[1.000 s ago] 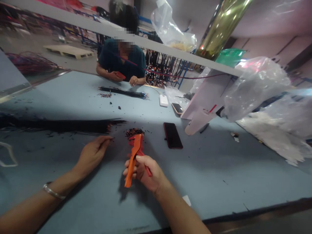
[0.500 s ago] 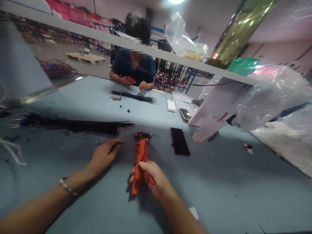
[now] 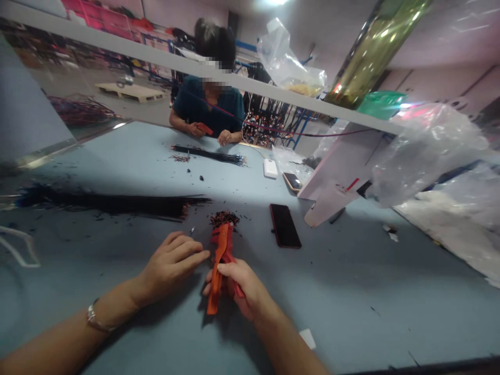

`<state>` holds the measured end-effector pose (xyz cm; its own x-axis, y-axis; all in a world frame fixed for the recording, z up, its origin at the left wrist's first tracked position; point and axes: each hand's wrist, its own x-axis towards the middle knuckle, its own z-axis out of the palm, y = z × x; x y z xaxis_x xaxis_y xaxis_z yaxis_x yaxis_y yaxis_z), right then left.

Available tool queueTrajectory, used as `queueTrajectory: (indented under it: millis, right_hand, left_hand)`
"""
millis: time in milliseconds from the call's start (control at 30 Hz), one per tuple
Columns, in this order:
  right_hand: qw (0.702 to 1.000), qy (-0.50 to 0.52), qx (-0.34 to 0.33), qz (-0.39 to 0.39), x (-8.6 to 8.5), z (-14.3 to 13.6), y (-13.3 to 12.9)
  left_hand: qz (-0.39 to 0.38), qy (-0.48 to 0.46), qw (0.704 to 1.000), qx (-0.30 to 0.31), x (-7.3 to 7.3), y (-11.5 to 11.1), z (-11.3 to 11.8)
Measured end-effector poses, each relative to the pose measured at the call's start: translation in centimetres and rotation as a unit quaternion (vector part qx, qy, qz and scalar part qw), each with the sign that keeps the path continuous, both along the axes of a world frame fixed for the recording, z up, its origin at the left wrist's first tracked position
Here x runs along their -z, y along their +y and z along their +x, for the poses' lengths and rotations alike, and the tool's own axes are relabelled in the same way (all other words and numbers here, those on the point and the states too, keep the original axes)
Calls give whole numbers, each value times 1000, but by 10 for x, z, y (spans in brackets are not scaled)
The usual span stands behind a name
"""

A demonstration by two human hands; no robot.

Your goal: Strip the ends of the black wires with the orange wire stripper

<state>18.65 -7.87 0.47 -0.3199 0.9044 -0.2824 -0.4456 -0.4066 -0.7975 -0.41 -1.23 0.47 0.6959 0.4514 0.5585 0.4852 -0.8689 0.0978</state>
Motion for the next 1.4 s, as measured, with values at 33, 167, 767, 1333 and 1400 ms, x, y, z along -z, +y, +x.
queueTrajectory:
  millis: [33,167,767,1333,1400]
  right_hand:
    - [1000,2,0,-1,1,0,0]
    - [1000,2,10,-12,1,0,0]
    - [999,15,15,-26,-1,-1,0]
    - [999,11,25,-16,3,-2,0]
    - [1000,7,24,-14,2,-2,0]
  left_hand:
    - [-21,24,1000,-1,0,1,1]
    - [-136,81,986,-51,3,8,4]
    - [-95,86,972,-197,2,14,-4]
    - [-137,147,952,-230,5,20,-4]
    - [-140,99,956,-239,4,22,-5]
